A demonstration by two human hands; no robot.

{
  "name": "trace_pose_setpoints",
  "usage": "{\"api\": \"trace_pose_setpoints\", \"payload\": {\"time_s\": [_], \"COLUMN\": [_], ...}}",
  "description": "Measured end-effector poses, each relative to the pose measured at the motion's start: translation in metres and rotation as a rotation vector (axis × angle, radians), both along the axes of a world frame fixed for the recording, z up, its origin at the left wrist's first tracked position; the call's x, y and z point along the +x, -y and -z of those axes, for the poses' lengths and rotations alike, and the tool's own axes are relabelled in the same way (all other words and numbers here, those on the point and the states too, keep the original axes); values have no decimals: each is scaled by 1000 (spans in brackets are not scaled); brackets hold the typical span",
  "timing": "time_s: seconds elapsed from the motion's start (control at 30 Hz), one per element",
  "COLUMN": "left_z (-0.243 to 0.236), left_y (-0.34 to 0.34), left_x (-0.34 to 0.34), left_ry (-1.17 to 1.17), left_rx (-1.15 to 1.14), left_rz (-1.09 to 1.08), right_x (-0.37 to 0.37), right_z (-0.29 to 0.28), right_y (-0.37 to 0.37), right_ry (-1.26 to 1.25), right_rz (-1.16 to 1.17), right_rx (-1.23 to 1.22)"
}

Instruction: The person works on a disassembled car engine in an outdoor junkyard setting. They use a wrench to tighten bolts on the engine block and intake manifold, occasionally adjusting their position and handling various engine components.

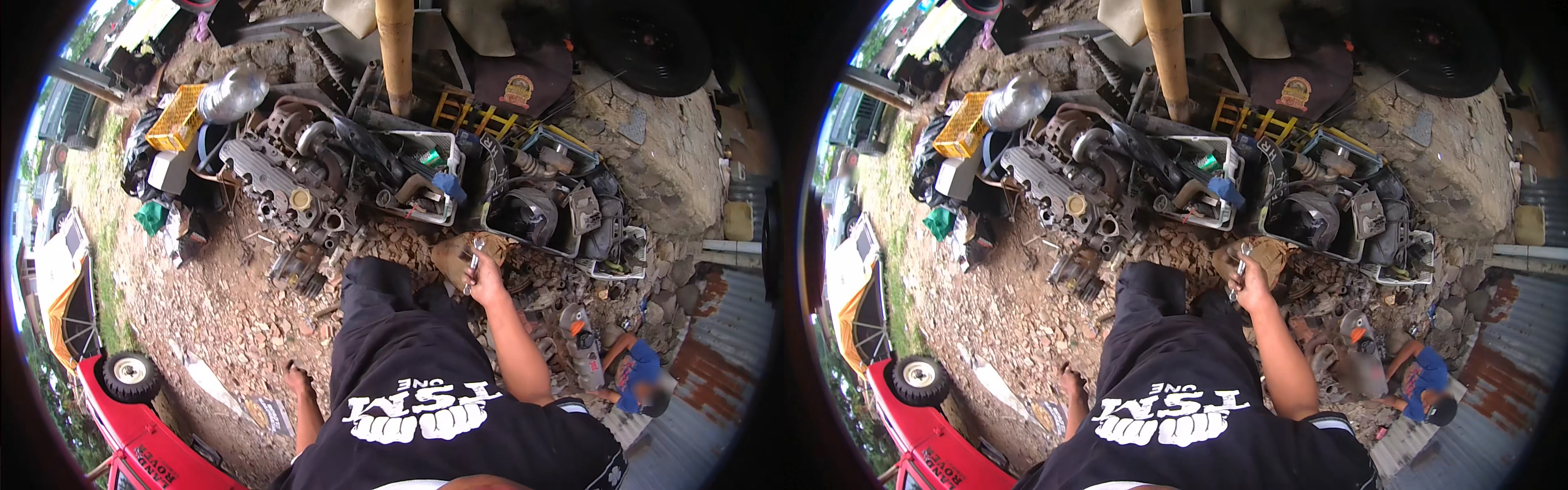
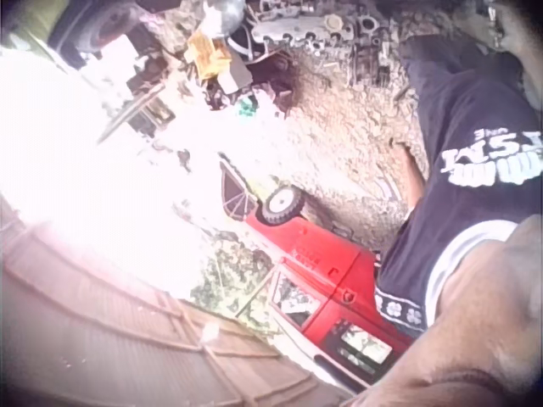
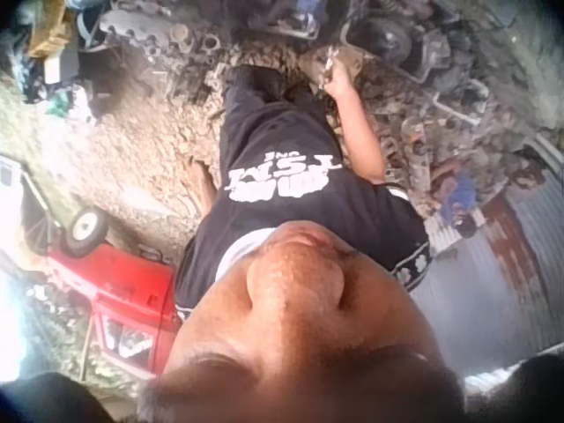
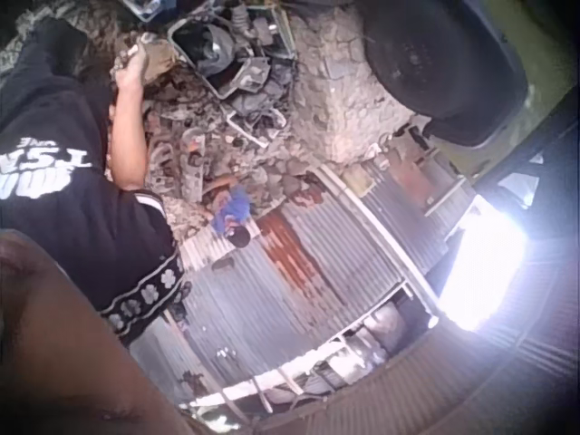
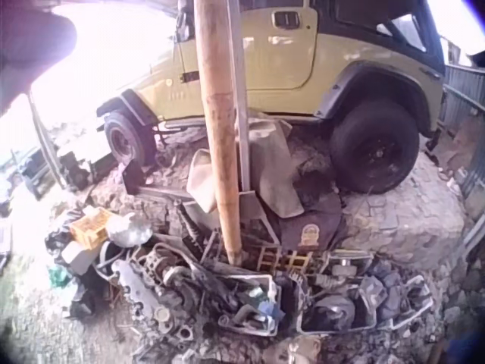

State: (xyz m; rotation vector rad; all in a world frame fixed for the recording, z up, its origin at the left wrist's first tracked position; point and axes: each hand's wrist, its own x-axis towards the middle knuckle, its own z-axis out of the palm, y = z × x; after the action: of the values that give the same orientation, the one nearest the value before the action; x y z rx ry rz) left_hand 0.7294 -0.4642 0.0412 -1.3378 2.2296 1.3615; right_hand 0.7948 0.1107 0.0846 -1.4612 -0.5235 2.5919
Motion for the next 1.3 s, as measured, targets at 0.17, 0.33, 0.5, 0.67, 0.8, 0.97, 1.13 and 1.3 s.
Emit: {"api": "trace_pose_setpoints", "payload": {"time_s": [0.17, 0.33, 0.5, 0.67, 0.8, 0.97, 1.13, 1.3], "left_z": [-8, -37, -20, 12, 40, 109, 141, 177], "left_y": [-51, -176, -256, -332, -364, -387, -361, -320], "left_x": [-1, -113, -226, -261, -261, -228, -204, -190], "left_ry": [-464, -221, -46, -54, 241, 302, 486, 672], "left_rx": [-302, -141, -159, 81, 288, 264, 265, 187], "left_rz": [146, 867, 1462, 1131, 1303, 1217, 1261, 1089], "right_x": [-50, -83, -115, -125, -140, -163, -219, -284], "right_z": [8, 9, -2, 5, 23, 114, 246, 327], "right_y": [-8, 12, 27, 28, 17, -12, -43, -52], "right_ry": [76, 76, 269, 327, 412, 598, 584, 821], "right_rz": [-194, -231, -166, 40, -213, -302, -480, -1137], "right_rx": [67, -32, 92, 81, 214, 278, 515, 1199]}}
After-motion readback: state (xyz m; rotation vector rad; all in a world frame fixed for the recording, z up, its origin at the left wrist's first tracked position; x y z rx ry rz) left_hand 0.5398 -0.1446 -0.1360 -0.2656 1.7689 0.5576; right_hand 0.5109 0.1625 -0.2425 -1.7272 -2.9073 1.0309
